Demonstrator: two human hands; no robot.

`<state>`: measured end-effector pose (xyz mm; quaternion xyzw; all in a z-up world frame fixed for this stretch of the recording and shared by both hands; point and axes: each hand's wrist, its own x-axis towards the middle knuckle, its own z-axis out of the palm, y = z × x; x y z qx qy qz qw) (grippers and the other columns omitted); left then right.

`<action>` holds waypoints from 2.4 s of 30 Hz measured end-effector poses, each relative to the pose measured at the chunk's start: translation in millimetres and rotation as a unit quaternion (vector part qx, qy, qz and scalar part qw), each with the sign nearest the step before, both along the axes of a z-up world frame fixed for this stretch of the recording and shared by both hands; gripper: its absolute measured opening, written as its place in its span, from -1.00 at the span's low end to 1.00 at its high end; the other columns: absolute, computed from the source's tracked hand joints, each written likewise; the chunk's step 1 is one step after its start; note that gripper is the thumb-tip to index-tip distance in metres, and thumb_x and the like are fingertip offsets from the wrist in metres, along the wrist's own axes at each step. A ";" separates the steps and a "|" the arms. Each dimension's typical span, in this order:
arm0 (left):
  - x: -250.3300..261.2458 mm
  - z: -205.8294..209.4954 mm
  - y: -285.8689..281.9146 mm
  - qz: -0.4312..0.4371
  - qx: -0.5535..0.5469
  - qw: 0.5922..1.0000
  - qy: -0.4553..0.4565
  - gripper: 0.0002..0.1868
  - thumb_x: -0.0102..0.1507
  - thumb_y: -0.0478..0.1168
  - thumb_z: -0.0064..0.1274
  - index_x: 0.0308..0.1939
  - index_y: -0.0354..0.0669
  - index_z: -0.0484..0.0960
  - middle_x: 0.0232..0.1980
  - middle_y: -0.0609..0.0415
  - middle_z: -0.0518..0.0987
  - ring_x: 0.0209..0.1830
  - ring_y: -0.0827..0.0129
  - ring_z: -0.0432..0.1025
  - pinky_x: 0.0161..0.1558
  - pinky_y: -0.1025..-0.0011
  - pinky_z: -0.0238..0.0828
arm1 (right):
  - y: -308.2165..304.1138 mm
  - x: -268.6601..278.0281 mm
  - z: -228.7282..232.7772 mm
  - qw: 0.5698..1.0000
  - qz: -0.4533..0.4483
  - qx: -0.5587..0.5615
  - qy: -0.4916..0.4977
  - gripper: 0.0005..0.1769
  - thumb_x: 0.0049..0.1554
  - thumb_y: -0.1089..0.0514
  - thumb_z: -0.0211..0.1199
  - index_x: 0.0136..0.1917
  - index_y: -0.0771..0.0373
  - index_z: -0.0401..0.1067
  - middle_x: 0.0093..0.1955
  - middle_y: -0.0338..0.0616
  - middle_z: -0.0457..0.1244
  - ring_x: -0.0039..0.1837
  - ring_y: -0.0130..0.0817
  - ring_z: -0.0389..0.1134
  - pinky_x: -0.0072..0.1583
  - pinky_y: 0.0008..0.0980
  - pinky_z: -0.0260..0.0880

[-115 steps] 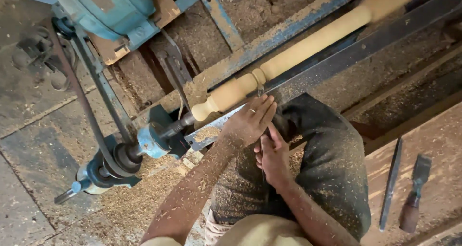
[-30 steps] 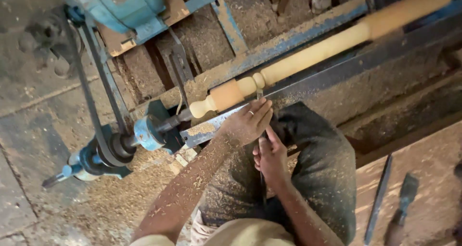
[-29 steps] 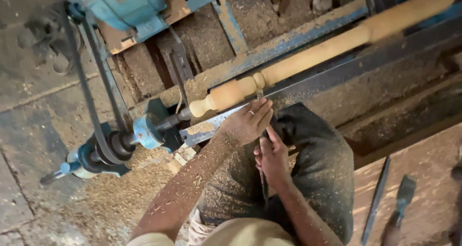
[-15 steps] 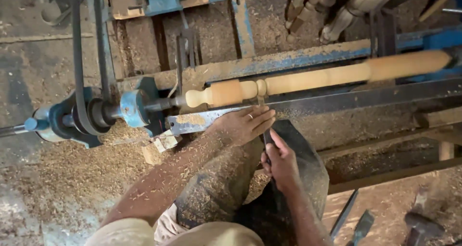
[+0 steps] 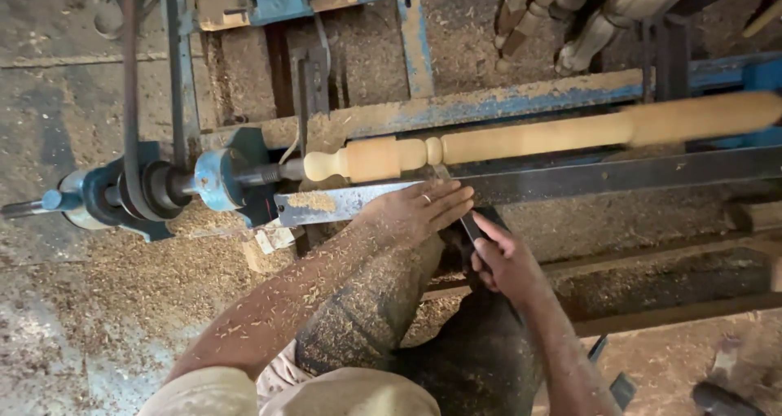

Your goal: The person uses a chisel to shape a rotating wooden rod mounted on a lathe. They form decorative beads and grooves along the rod's length, removing wood shavings as the piece spins.

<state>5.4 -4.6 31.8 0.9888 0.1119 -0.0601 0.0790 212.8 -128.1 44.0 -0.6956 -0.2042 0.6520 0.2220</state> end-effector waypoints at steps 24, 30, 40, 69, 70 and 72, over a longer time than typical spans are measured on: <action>-10.9 -24.5 -3.8 0.047 0.022 0.970 -0.239 -0.53 0.26 -0.17 0.01 0.22 -0.27 0.58 0.33 -0.05 0.55 0.37 0.15 0.42 0.36 0.22 0.40 | -26.6 -55.3 -26.0 0.988 -0.139 0.043 0.057 -0.41 0.28 0.20 0.04 0.58 0.04 0.22 -0.37 -0.23 0.22 -0.44 -0.57 0.09 -0.39 -0.51 0.14; -12.3 -22.0 -2.1 0.062 0.004 0.959 -0.277 -0.53 0.22 -0.18 0.09 0.16 -0.36 0.58 0.23 -0.12 0.59 0.29 0.07 0.47 0.26 0.20 0.48 | -28.8 -92.5 -25.3 0.971 -0.222 0.059 0.060 -0.40 0.28 0.21 0.02 0.58 0.05 0.22 -0.36 -0.26 0.19 -0.42 -0.59 0.06 -0.40 -0.53 0.10; -16.1 -18.6 2.3 0.081 -0.058 0.947 -0.307 -0.55 0.27 -0.19 0.15 0.16 -0.43 0.57 0.21 -0.23 0.59 0.26 0.00 0.49 0.23 0.16 0.52 | -16.4 -133.4 -3.3 0.956 -0.281 0.061 0.059 -0.40 0.31 0.18 -0.01 0.60 0.01 0.20 -0.33 -0.30 0.19 -0.40 -0.60 0.07 -0.38 -0.53 0.09; -21.8 -33.7 2.4 -0.014 -0.074 0.977 -0.200 -0.47 0.36 -0.10 -0.03 0.35 -0.32 0.43 0.47 -0.15 0.40 0.50 0.08 0.29 0.48 0.11 0.21 | -11.3 -33.4 -11.0 0.999 0.022 -0.028 -0.037 -0.49 0.30 0.01 0.04 0.47 0.16 0.36 -0.28 -0.26 0.34 -0.33 -0.55 0.30 -0.27 -0.47 0.35; -18.7 -31.8 3.1 -0.016 -0.075 0.984 -0.162 -0.43 0.35 -0.09 -0.05 0.39 -0.30 0.40 0.50 -0.13 0.37 0.52 0.09 0.24 0.50 0.13 0.14 | -2.2 -23.1 -9.5 0.996 0.050 -0.044 -0.057 -0.47 0.29 0.02 0.04 0.49 0.12 0.33 -0.27 -0.26 0.36 -0.34 -0.52 0.31 -0.27 -0.45 0.35; -10.2 -32.8 6.2 0.004 -0.095 0.984 -0.153 -0.42 0.39 -0.08 -0.10 0.45 -0.28 0.33 0.53 -0.11 0.31 0.56 0.12 0.17 0.52 0.15 0.06 | 9.5 -0.6 -1.7 0.987 0.109 -0.078 -0.094 -0.43 0.26 0.04 0.05 0.53 0.04 0.27 -0.24 -0.25 0.39 -0.35 -0.47 0.31 -0.26 -0.39 0.35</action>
